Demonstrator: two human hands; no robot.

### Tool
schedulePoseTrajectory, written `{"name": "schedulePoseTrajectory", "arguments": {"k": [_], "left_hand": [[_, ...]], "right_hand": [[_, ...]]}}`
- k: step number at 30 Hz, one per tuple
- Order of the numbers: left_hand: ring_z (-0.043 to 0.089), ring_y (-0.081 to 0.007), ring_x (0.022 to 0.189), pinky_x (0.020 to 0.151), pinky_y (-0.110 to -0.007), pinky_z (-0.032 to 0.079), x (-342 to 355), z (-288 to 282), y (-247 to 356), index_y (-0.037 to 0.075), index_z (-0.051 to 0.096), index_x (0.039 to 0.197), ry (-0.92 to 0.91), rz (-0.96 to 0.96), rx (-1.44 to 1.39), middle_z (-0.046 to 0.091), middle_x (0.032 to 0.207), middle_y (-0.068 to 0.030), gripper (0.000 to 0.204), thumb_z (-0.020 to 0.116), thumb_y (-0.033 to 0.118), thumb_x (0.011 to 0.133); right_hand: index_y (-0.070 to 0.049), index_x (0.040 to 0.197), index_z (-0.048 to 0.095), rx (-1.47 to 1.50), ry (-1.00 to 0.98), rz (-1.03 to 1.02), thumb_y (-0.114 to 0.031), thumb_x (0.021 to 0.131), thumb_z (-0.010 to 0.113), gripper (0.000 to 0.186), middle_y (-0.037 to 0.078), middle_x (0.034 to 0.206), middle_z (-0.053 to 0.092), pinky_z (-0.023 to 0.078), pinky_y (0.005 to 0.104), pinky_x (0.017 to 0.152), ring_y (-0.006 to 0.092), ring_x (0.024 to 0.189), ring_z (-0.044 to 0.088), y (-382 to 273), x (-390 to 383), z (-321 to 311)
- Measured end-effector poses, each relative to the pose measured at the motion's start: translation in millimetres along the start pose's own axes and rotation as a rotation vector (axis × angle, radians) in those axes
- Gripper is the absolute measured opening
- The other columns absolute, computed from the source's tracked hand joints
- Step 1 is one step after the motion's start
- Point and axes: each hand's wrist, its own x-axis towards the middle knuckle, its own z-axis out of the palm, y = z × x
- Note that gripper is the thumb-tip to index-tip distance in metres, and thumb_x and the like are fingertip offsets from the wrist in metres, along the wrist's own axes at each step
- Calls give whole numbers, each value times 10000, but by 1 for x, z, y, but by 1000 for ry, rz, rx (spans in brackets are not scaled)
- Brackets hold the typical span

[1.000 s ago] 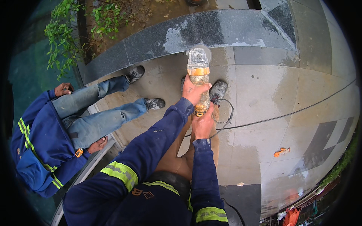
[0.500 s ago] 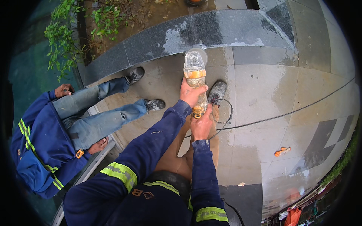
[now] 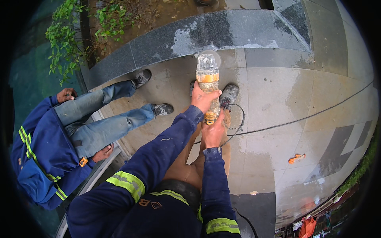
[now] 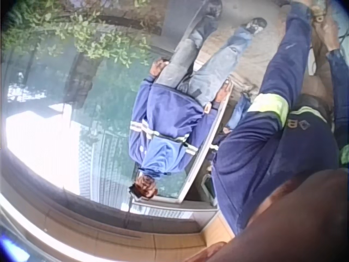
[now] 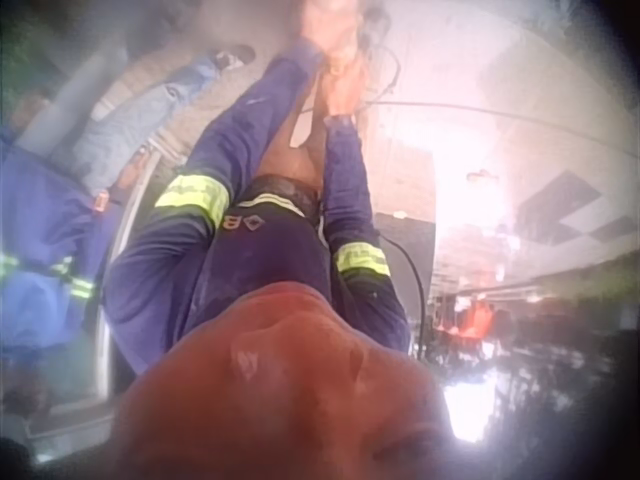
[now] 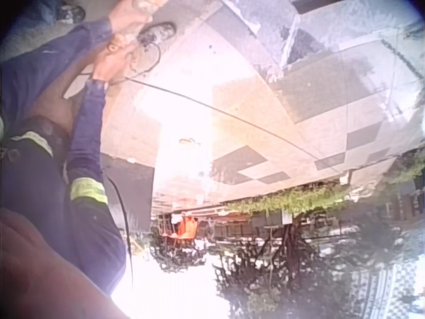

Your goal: The person uses a handheld angle grinder to grind the edge of a dark stone step. The person holds the tool with both hands and moves it along the curved edge while a coworker stands nearby.

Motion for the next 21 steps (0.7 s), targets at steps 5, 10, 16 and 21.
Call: {"name": "schedulePoseTrajectory", "arguments": {"k": [5, 10, 16, 21], "left_hand": [[634, -187, 957, 866, -345, 533, 5, 0, 10, -14, 484, 1247, -24, 16, -18, 635, 1099, -102, 639, 844, 97, 731], [680, -254, 953, 857, -378, 547, 1, 0, 11, -40, 488, 1239, -24, 13, -53, 676, 1092, -165, 702, 870, 178, 692], [675, -255, 986, 890, -382, 536, 14, 2, 11, -34, 494, 1234, 0, 55, -35, 676, 1097, -164, 697, 877, 172, 691], [665, -225, 972, 883, -362, 535, 9, 0, 5, -22, 500, 1231, -6, 0, 17, 669, 1089, -137, 662, 863, 154, 706]], "right_hand": [[-44, 1433, 366, 19, 1, 20, -65, 817, 731, 716, 321, 957, 674, 507, 542, 762, 518, 933, 648, -13, 4, -1], [-43, 1437, 357, -16, 15, -26, -51, 809, 726, 728, 319, 944, 676, 509, 540, 761, 512, 924, 652, -3, 3, 0], [-42, 1444, 358, -17, -10, 18, -64, 792, 734, 753, 313, 950, 682, 514, 537, 782, 514, 929, 653, -11, 12, -2], [-41, 1447, 364, 21, -4, 57, -45, 743, 734, 795, 309, 990, 685, 520, 526, 821, 519, 955, 654, -8, 6, 0]]}}
